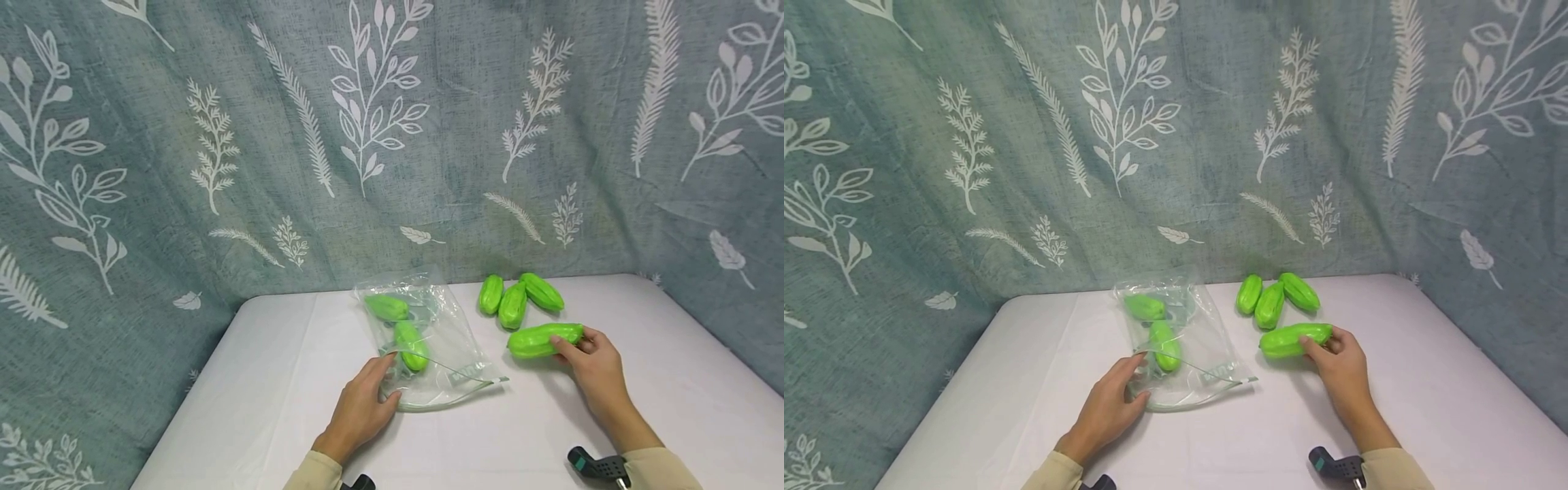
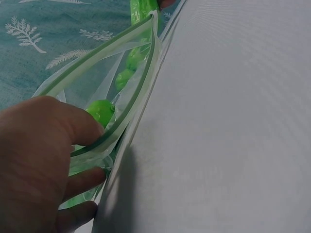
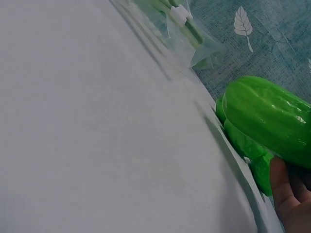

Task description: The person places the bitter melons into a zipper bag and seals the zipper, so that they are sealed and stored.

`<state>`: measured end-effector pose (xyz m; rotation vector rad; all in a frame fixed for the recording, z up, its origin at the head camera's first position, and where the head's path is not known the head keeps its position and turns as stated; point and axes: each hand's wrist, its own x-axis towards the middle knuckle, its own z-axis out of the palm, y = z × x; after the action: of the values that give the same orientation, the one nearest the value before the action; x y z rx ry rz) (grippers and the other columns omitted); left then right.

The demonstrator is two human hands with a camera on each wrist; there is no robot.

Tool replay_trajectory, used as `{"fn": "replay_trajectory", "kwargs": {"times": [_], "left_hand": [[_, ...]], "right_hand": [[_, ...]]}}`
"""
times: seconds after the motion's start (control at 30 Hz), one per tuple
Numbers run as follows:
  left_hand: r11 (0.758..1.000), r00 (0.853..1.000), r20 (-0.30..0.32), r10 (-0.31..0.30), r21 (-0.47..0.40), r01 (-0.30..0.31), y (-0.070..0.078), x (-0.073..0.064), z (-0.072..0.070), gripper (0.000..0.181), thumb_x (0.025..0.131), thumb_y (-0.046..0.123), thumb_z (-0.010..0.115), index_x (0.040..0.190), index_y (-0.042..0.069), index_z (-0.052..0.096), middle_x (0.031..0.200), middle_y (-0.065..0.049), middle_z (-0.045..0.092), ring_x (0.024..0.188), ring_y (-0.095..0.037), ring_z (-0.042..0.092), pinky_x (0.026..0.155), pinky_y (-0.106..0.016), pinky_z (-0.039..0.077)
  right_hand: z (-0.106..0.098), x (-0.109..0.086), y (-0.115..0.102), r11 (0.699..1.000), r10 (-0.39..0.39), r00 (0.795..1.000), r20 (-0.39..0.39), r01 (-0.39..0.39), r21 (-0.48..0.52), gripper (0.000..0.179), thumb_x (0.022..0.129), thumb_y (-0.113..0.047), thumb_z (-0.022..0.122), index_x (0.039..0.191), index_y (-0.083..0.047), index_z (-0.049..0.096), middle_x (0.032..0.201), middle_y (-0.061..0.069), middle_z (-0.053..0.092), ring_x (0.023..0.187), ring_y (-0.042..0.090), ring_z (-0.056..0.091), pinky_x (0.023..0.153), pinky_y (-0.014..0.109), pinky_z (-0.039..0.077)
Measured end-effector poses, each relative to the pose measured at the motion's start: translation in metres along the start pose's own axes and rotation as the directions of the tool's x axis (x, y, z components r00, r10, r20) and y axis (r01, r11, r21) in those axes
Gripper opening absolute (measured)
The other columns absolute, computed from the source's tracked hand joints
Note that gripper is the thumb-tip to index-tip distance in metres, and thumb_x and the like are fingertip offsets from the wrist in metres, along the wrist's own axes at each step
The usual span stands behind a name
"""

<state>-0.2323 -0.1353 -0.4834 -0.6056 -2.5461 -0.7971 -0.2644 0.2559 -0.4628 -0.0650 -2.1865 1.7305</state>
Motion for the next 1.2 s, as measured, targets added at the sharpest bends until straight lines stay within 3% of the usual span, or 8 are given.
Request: {"fn": "replay_trajectory", "kwargs": {"times": [0.07, 0.2, 0.3, 0.5, 0.6, 0.77, 1.0, 1.2], "left_hand": [[1.0, 1.0, 0.003, -0.006, -0.001, 0.006, 0.0004, -0.0002, -0.0003, 0.07, 0.084, 0.02, 0.078, 0.148, 0.016, 0.048, 0.129, 0.002, 0.061, 0.111, -0.016, 0.065, 0.092, -0.035, 0.055], [1.0, 1.0, 0.004, -0.011, 0.0, 0.011, 0.0005, -0.0002, -0.0005, 0.07, 0.084, 0.02, 0.078, 0.148, 0.016, 0.048, 0.128, 0.002, 0.061, 0.109, -0.015, 0.065, 0.091, -0.035, 0.055], [1.0, 1.0, 0.005, -0.012, 0.002, 0.012, 0.0004, -0.0001, -0.0004, 0.07, 0.084, 0.02, 0.078, 0.147, 0.016, 0.048, 0.128, 0.002, 0.061, 0.109, -0.016, 0.065, 0.091, -0.035, 0.055], [1.0, 1.0, 0.005, -0.011, 0.007, 0.011, 0.0003, 0.0004, 0.0003, 0.07, 0.084, 0.02, 0.078, 0.147, 0.016, 0.049, 0.128, 0.001, 0.062, 0.11, -0.016, 0.065, 0.091, -0.036, 0.055], [1.0, 1.0, 0.003, -0.012, 0.008, 0.012, 0.0004, 0.0006, 0.0002, 0.07, 0.084, 0.02, 0.078, 0.147, 0.016, 0.048, 0.128, 0.001, 0.062, 0.11, -0.017, 0.065, 0.091, -0.036, 0.055], [1.0, 1.0, 0.004, -0.016, 0.005, 0.016, 0.0003, 0.0002, -0.0002, 0.071, 0.084, 0.019, 0.078, 0.148, 0.016, 0.048, 0.129, 0.001, 0.062, 0.111, -0.017, 0.065, 0.091, -0.036, 0.055], [1.0, 1.0, -0.001, -0.015, 0.004, 0.015, 0.0, -0.0002, -0.0006, 0.071, 0.084, 0.019, 0.078, 0.148, 0.016, 0.048, 0.127, 0.002, 0.062, 0.109, -0.016, 0.065, 0.09, -0.036, 0.055], [1.0, 1.0, -0.004, -0.017, 0.003, 0.017, 0.0004, 0.0003, -0.0008, 0.07, 0.084, 0.019, 0.077, 0.147, 0.016, 0.048, 0.127, 0.002, 0.062, 0.108, -0.016, 0.065, 0.09, -0.036, 0.055]], "right_hand": [[-0.0002, -0.001, -0.0001, 1.0, 0.002, 1.0, -0.001, -0.002, 0.005, 0.07, 0.097, -0.026, 0.068, 0.142, 0.014, 0.033, 0.113, 0.014, 0.064, 0.086, -0.004, 0.063, 0.075, 0.017, 0.056], [0.0, -0.0017, -0.0007, 0.998, 0.016, 1.0, 0.017, -0.017, 0.067, 0.072, 0.098, -0.029, 0.067, 0.147, 0.012, 0.032, 0.103, -0.008, 0.063, 0.089, -0.001, 0.065, 0.078, 0.022, 0.057], [0.0007, -0.0031, -0.0014, 0.99, 0.039, 0.998, 0.05, -0.045, 0.131, 0.074, 0.1, -0.033, 0.062, 0.15, 0.009, 0.029, 0.109, -0.001, 0.06, 0.091, 0.001, 0.066, 0.081, 0.026, 0.058], [0.0022, -0.0044, -0.0007, 0.984, 0.075, 0.993, 0.091, -0.089, 0.156, 0.077, 0.104, -0.039, 0.052, 0.156, 0.006, 0.017, 0.122, 0.018, 0.05, 0.09, 0.002, 0.068, 0.078, 0.027, 0.059], [0.0028, -0.0036, 0.0001, 0.984, 0.084, 0.993, 0.083, -0.096, 0.148, 0.078, 0.104, -0.038, 0.053, 0.155, 0.006, 0.013, 0.122, 0.015, 0.052, 0.09, 0.002, 0.067, 0.077, 0.027, 0.059], [0.0043, -0.0028, -0.0002, 0.973, 0.109, 0.992, 0.062, -0.12, 0.2, 0.077, 0.101, -0.036, 0.06, 0.149, 0.006, 0.017, 0.109, -0.003, 0.061, 0.089, 0.004, 0.068, 0.077, 0.028, 0.059], [0.0089, -0.0037, -0.0039, 0.974, 0.127, 0.989, 0.075, -0.138, 0.182, 0.077, 0.099, -0.04, 0.061, 0.146, 0.008, 0.023, 0.131, 0.024, 0.049, 0.091, 0.001, 0.066, 0.078, 0.027, 0.059], [0.0096, -0.0038, -0.0068, 0.973, 0.157, 0.982, 0.103, -0.172, 0.157, 0.075, 0.101, -0.046, 0.056, 0.151, 0.003, 0.028, 0.135, 0.023, 0.045, 0.093, 0.0, 0.064, 0.077, 0.027, 0.059]]}}
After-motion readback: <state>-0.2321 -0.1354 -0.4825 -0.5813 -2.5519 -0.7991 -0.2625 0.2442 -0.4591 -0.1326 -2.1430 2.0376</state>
